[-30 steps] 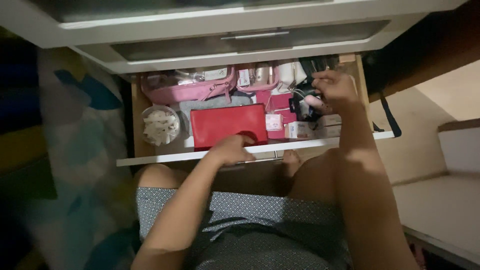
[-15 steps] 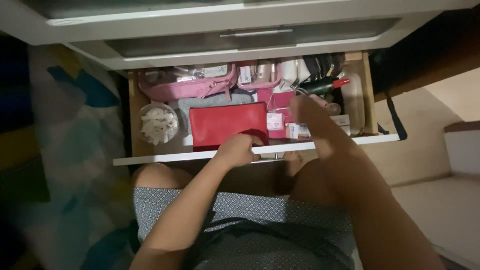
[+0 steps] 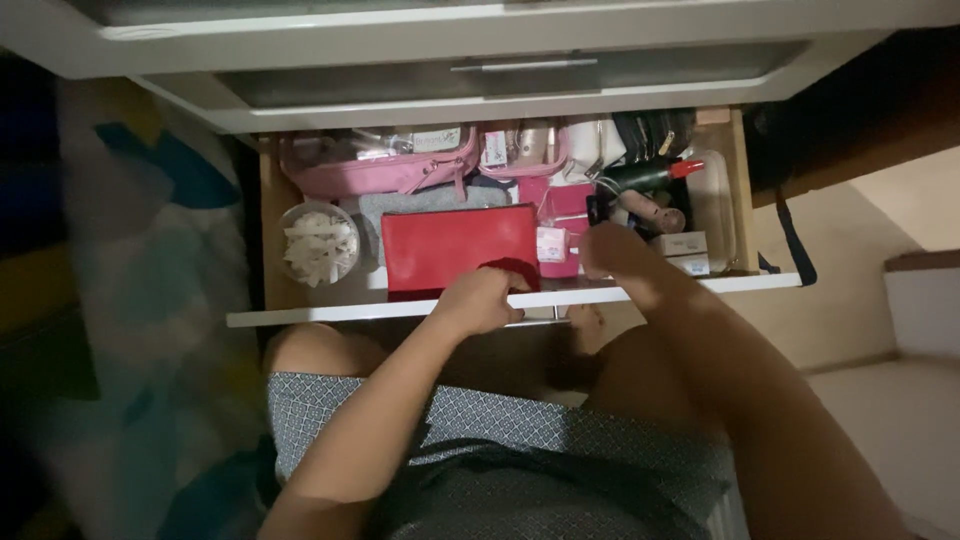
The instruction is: The person unplugs a phone and its charger from a dresser, searches through drawers for items, and uses a wet wipe to clean the dresser handles and front surfaces before tidying bottles on the top.
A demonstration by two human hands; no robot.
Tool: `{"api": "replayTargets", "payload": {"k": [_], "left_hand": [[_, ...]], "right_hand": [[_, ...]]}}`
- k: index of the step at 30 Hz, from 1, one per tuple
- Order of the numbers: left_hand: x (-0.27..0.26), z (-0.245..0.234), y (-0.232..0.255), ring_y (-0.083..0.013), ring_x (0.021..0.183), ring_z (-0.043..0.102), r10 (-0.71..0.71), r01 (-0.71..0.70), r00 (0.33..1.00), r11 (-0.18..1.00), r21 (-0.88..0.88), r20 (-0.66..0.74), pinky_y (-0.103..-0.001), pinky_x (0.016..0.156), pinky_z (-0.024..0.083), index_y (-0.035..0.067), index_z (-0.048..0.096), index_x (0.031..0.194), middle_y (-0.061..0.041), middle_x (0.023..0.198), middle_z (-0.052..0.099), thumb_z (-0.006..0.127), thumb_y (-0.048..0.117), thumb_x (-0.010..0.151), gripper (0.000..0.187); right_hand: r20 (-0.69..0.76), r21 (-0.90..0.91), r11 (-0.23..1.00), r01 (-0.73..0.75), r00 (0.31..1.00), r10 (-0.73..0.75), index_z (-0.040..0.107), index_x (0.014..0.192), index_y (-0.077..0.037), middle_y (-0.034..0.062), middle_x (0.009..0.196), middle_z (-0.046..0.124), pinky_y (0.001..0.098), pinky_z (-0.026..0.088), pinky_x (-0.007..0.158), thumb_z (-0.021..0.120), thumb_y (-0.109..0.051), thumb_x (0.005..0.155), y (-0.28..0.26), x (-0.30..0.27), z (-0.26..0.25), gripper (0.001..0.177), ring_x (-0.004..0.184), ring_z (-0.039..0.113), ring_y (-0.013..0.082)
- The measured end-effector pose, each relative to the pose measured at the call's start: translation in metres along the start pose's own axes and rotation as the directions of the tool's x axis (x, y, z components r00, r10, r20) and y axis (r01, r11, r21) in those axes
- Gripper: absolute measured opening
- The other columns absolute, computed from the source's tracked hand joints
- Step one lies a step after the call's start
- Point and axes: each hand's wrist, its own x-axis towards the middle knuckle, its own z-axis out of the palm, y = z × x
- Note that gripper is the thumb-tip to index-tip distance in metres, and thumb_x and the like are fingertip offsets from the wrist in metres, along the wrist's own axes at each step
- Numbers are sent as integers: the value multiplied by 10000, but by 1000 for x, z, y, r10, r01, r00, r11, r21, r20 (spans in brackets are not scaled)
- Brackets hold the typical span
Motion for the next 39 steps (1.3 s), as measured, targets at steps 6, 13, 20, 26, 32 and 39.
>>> {"api": "replayTargets", "payload": {"k": [6, 13, 20, 26, 32, 39], "left_hand": [[-2, -2, 2, -314, 1024, 704, -23, 23, 999, 1000, 5, 25, -427, 900, 541, 156, 749, 1170, -142, 1060, 754, 814, 232, 734, 447], [1, 1, -1, -317, 1016, 699, -38, 38, 999, 999, -21, 1, -429, 882, 540, 144, 754, 1145, -145, 1065, 744, 832, 226, 707, 452], [5, 1, 5, -309, 985, 706, 16, -14, 999, 998, 54, -36, -433, 863, 546, 203, 780, 1119, -118, 1043, 756, 812, 199, 713, 406], [25, 1, -1, -352, 886, 686, 216, -135, 818, 973, 187, -532, -499, 759, 495, 164, 766, 974, -132, 911, 730, 796, 145, 681, 295], [78, -5, -21, -389, 906, 644, 78, 35, 603, 992, 124, -794, -527, 844, 466, 94, 648, 940, -149, 894, 685, 727, 108, 909, 86], [59, -19, -39, -404, 1012, 663, 48, 87, 710, 984, 155, -702, -506, 953, 478, 94, 694, 1102, -185, 1060, 723, 733, 184, 770, 345]], "right_hand": [[-197, 23, 983, -180, 963, 181, 783, 904, -103, 131, 903, 755, 448, 580, 717, 671, -225, 851, 28, -11, -36, 174, 856, 722, 290], [-265, -47, 998, -45, 964, 31, 781, 895, -110, 136, 903, 749, 472, 576, 719, 655, -210, 840, 11, -15, -16, 169, 874, 723, 318], [-177, -306, 934, 186, 953, -247, 778, 885, -117, 142, 903, 744, 496, 573, 721, 640, -195, 828, -38, -26, -10, 169, 892, 724, 345], [-590, 214, 835, 508, 748, -304, 750, 984, -127, 157, 916, 730, 470, 567, 748, 643, -201, 847, -80, -82, -75, 189, 868, 707, 357], [-338, 181, 952, 249, 924, -177, 766, 1034, -78, 211, 996, 738, 444, 563, 882, 715, -300, 826, -81, -79, -93, 308, 929, 720, 375], [-425, 117, 945, 306, 875, -230, 634, 1343, -79, 246, 1191, 674, 482, 509, 968, 647, -127, 769, -91, -8, -93, 577, 1111, 645, 426]]}}
